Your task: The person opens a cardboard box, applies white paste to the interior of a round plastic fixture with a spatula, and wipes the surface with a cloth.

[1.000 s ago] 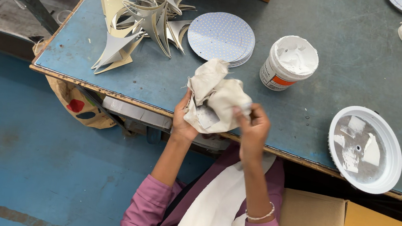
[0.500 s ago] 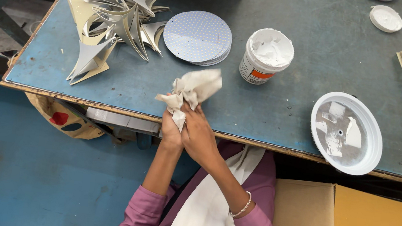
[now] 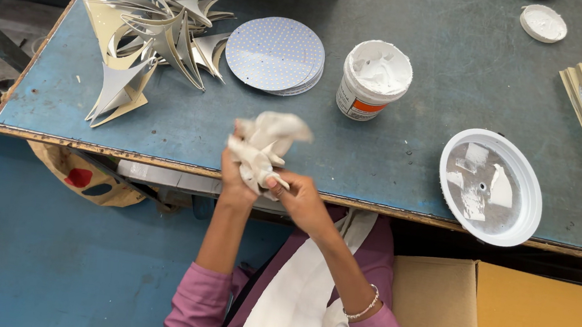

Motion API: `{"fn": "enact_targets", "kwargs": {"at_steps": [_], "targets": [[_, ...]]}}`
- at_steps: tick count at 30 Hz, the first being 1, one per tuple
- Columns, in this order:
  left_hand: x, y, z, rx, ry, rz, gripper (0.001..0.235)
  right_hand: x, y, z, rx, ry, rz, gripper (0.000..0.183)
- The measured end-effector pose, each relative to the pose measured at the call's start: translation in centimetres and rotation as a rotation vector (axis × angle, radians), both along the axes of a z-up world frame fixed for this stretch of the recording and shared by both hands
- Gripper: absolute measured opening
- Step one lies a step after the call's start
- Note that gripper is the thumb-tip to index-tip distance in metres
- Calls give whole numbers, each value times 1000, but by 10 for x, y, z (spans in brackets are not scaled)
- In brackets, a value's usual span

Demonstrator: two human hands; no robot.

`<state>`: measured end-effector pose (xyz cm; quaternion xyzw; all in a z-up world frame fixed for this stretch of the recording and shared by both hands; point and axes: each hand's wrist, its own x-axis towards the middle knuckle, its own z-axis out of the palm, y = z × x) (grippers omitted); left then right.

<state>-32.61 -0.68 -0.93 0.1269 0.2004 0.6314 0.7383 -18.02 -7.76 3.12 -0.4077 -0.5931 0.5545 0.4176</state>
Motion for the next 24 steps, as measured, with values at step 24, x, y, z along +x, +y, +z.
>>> {"fn": "enact_targets", "kwargs": {"at_steps": [24], "targets": [[62, -32, 38, 176, 593, 482, 61, 7, -43, 51, 193, -369, -549, 20]]}}
